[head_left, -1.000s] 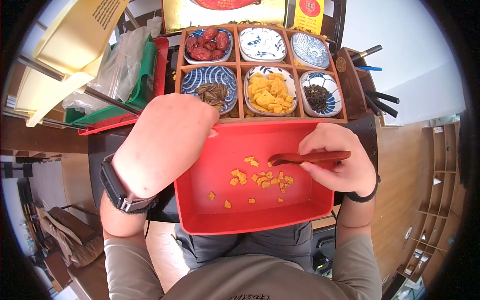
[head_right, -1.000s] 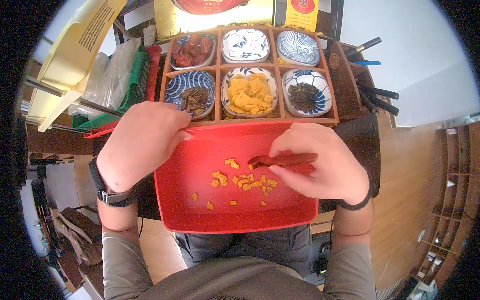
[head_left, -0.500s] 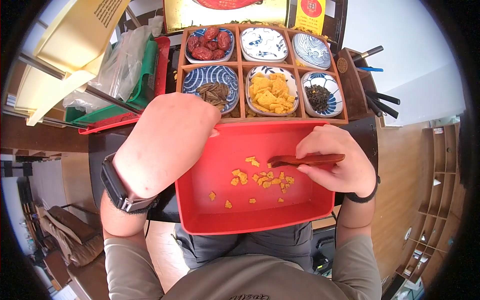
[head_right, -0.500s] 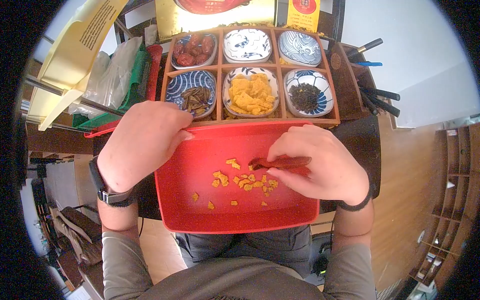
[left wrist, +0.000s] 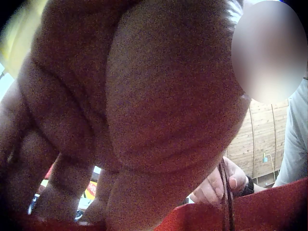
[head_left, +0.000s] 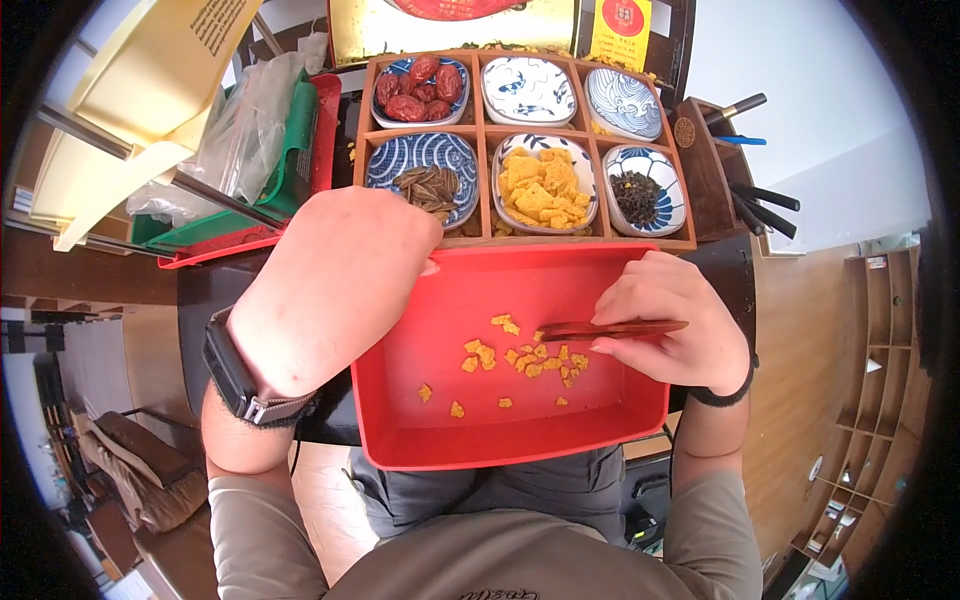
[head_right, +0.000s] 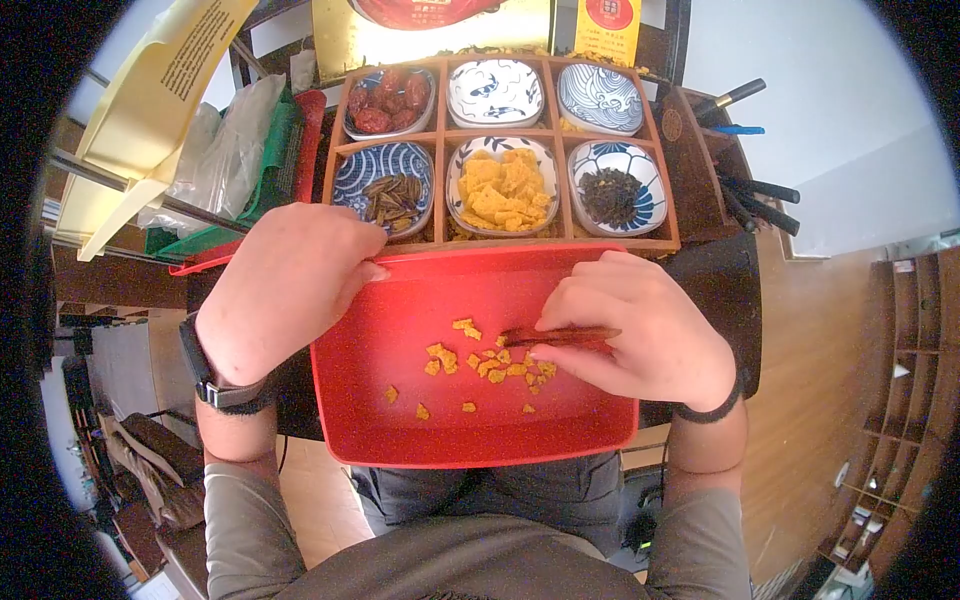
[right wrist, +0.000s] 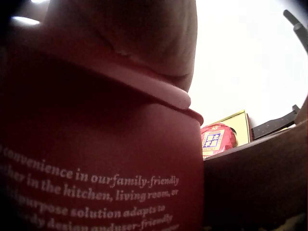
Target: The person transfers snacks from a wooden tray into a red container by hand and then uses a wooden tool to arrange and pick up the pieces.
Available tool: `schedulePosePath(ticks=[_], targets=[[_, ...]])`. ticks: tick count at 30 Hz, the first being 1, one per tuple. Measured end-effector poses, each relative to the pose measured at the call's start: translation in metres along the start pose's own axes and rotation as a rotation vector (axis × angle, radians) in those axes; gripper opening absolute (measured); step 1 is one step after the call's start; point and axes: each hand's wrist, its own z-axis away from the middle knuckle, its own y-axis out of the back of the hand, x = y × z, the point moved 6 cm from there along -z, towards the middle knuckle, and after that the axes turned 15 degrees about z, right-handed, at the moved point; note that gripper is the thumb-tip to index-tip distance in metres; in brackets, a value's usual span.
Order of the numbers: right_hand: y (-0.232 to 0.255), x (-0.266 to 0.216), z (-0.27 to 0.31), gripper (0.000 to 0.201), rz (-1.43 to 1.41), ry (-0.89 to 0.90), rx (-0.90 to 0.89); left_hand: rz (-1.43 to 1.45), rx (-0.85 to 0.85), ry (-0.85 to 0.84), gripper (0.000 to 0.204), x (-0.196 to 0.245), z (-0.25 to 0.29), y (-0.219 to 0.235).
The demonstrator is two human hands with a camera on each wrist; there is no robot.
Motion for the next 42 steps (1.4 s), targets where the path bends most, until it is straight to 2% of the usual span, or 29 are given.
schedulePosePath(ticks=[35, 42], targets=[[0.0008, -0.0082, -0.0013, 0.025, -0.021, 0.063, -0.009, -0.015, -0.022, 0.017, 0.017, 0.0007, -0.0008, 0.0003], [0.0069, -0.0084, 0.0003, 0.03, -0.034, 0.089, 0.069, -0.017, -0.016, 0.012, 0.017, 0.0, -0.0009, 0.0002]])
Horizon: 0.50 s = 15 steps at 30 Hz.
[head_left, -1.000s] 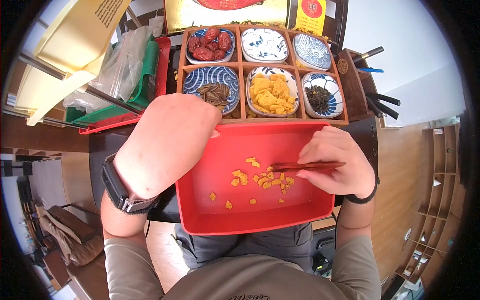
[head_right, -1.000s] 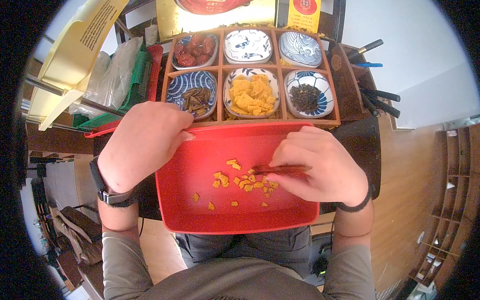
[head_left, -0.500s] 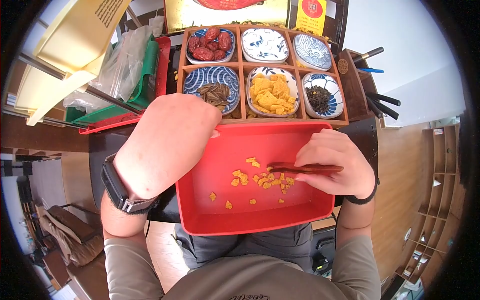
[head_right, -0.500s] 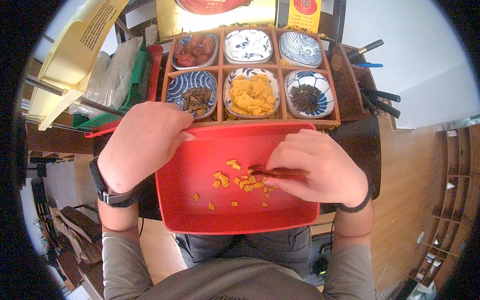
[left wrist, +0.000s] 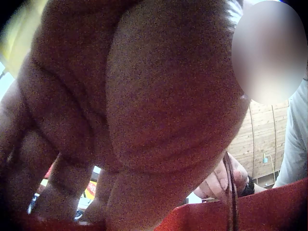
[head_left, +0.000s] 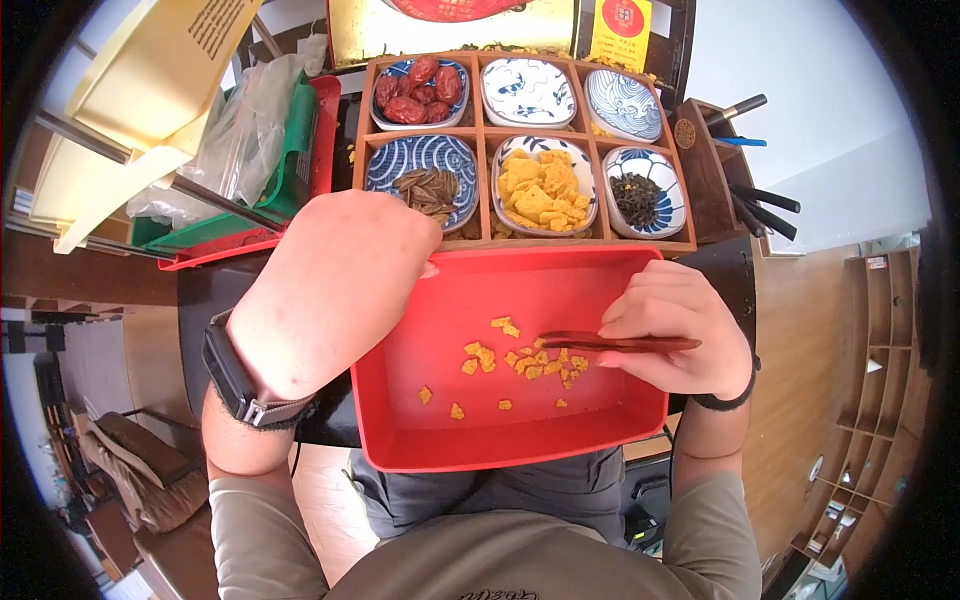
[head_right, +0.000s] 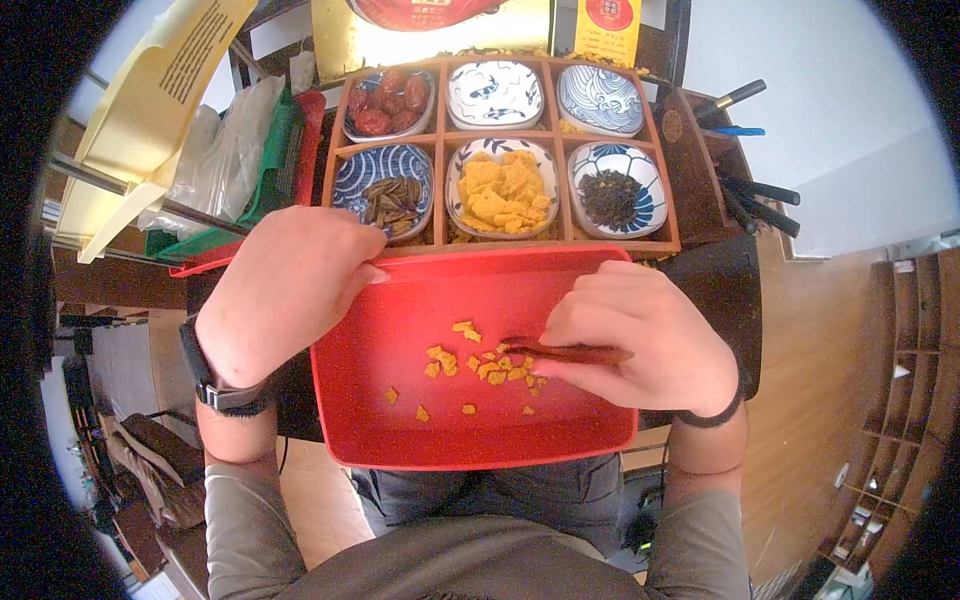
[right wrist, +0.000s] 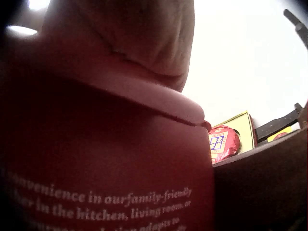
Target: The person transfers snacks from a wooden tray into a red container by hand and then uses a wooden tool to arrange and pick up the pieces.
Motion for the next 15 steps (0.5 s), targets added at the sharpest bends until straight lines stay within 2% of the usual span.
schedulePosePath(ticks=[8, 15], targets=[[-0.0019, -0.0011, -0.0037, 0.023, 0.006, -0.017, -0.058, 0.005, -0.002, 0.0, 0.017, -0.0011, 0.0006, -0.0008], [-0.004, -0.0028, -0.0049, 0.024, 0.014, -0.008, -0.093, 0.004, -0.004, 0.005, 0.016, -0.0009, 0.0005, -0.0009]])
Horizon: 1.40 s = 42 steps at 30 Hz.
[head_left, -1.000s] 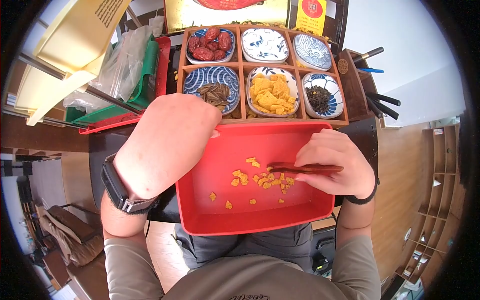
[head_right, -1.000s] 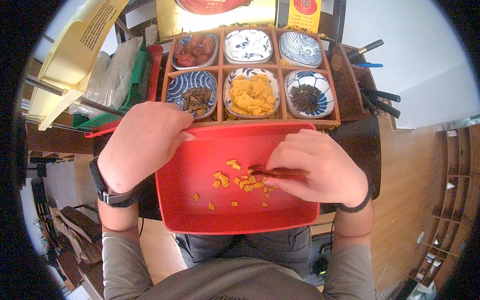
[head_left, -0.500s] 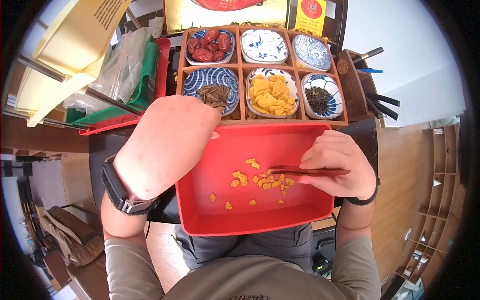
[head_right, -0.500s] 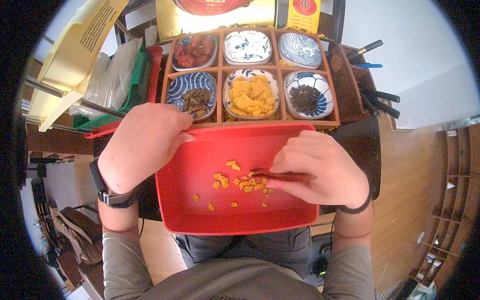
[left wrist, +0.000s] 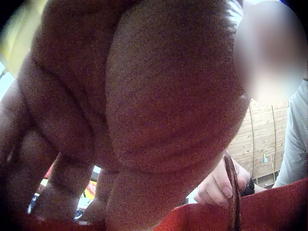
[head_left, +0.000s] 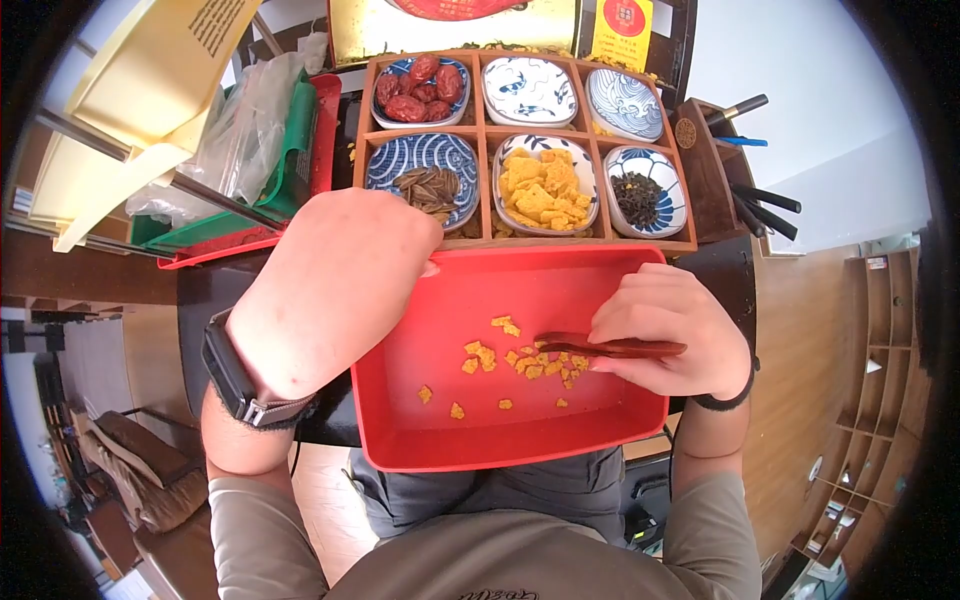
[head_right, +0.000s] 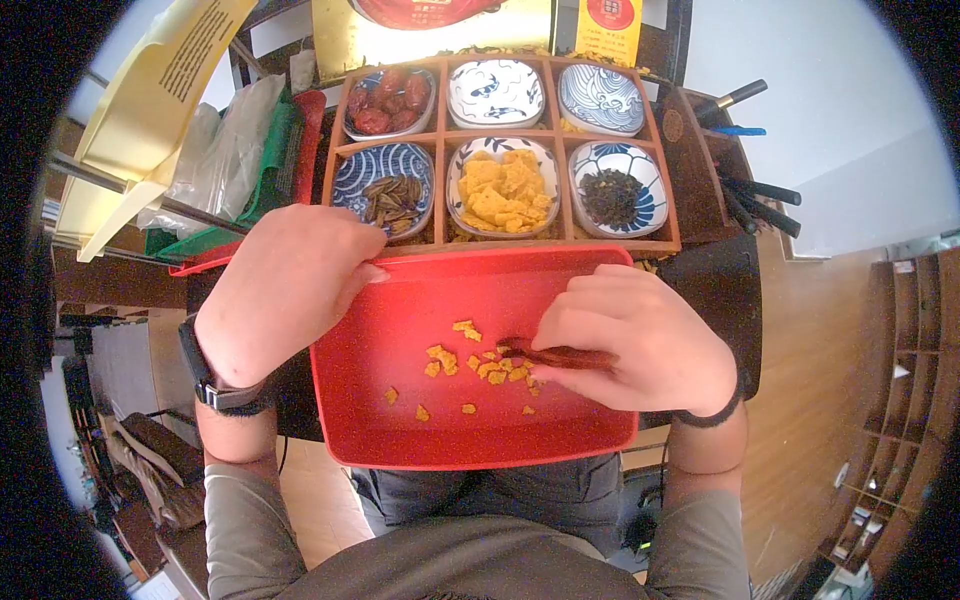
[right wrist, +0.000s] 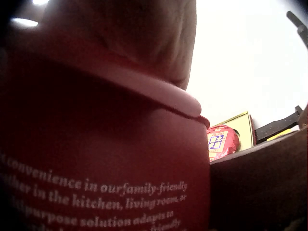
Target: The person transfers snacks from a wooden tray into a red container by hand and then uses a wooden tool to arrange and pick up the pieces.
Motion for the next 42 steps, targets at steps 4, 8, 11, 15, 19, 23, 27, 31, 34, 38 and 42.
schedulePosePath(ticks=[4, 8, 11, 15, 19, 23, 27, 31, 34, 38, 42], targets=[[-0.003, 0.001, 0.003, 0.026, -0.012, 0.011, -0.002, -0.001, 0.003, 0.0, 0.016, 0.001, 0.0, 0.001], [-0.005, 0.0, 0.003, 0.027, -0.016, 0.042, 0.012, -0.003, 0.008, -0.009, 0.016, 0.001, 0.0, 0.001], [-0.004, 0.0, 0.003, 0.027, -0.004, 0.033, 0.007, -0.002, 0.01, -0.01, 0.017, 0.001, 0.0, 0.001], [0.007, 0.0, 0.006, 0.028, -0.075, 0.018, 0.113, 0.003, 0.009, -0.011, 0.017, 0.002, 0.0, 0.002], [0.02, 0.006, 0.016, 0.029, -0.22, -0.055, 0.341, -0.002, 0.008, -0.011, 0.018, 0.001, 0.0, 0.0], [0.025, 0.012, 0.027, 0.024, -0.282, -0.164, 0.609, -0.006, -0.002, -0.009, 0.017, 0.002, -0.001, 0.001], [0.023, 0.025, 0.039, 0.025, -0.27, -0.276, 0.69, -0.006, 0.01, -0.013, 0.016, 0.002, 0.0, 0.001], [0.023, 0.029, 0.037, 0.021, -0.074, -0.411, 0.733, -0.001, 0.022, -0.025, 0.016, 0.001, 0.0, 0.001], [0.025, 0.032, 0.032, 0.019, 0.037, -0.437, 0.653, 0.007, 0.021, -0.025, 0.015, 0.002, 0.0, 0.002], [0.024, 0.034, 0.03, 0.018, 0.016, -0.472, 0.632, -0.013, 0.001, 0.003, 0.015, 0.001, -0.001, 0.0], [0.024, 0.034, 0.028, 0.019, 0.027, -0.499, 0.609, -0.009, 0.004, 0.003, 0.015, 0.0, -0.001, 0.0]])
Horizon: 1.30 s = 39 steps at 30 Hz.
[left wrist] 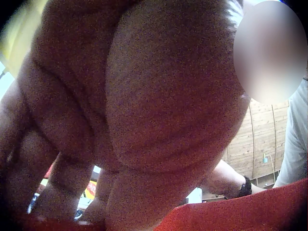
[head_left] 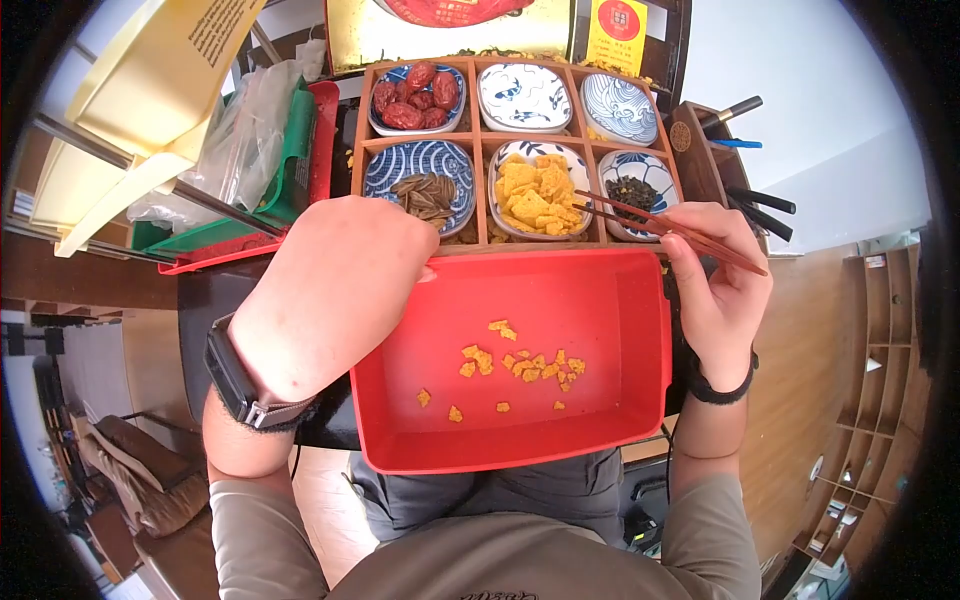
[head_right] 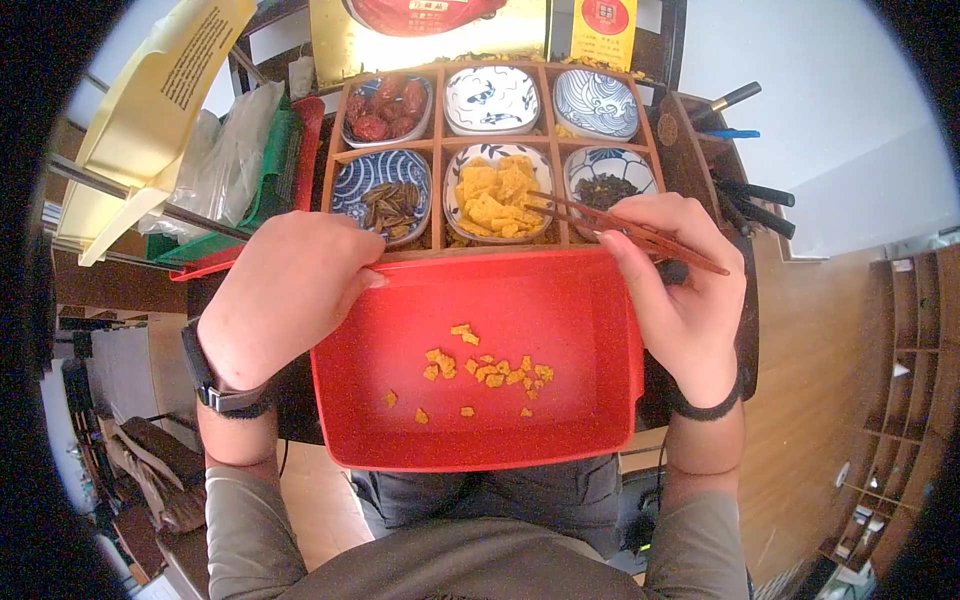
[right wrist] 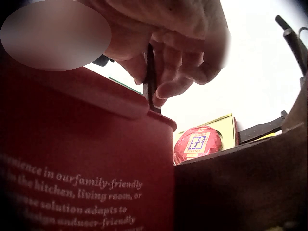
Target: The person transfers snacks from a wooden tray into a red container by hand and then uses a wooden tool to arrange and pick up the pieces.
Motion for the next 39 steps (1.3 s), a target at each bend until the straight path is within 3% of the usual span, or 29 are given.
schedulePosePath(ticks=[8, 12, 15, 19, 24, 30, 39], targets=[[0.004, 0.001, 0.003, 0.015, -0.077, -0.019, 0.083, -0.003, -0.002, -0.003, 0.016, 0.0, 0.0, 0.0], [0.013, 0.004, 0.009, 0.01, -0.358, 0.013, 0.089, -0.007, 0.0, -0.001, 0.017, 0.0, 0.0, 0.0], [0.01, -0.005, 0.009, 0.012, -0.389, 0.165, -0.036, -0.019, -0.013, 0.007, 0.017, 0.0, 0.0, -0.001], [-0.001, -0.02, 0.004, 0.014, -0.28, 0.199, -0.302, -0.013, -0.009, 0.001, 0.017, 0.0, 0.0, -0.001], [-0.013, -0.028, 0.002, 0.019, -0.194, 0.307, -0.467, -0.009, -0.013, 0.002, 0.016, 0.0, 0.0, -0.001], [-0.019, -0.03, 0.005, 0.021, -0.15, 0.366, -0.601, -0.007, -0.017, 0.01, 0.015, 0.001, 0.0, -0.001], [-0.024, -0.034, 0.007, 0.022, -0.101, 0.434, -0.627, -0.003, -0.017, 0.008, 0.015, -0.001, 0.0, -0.001]])
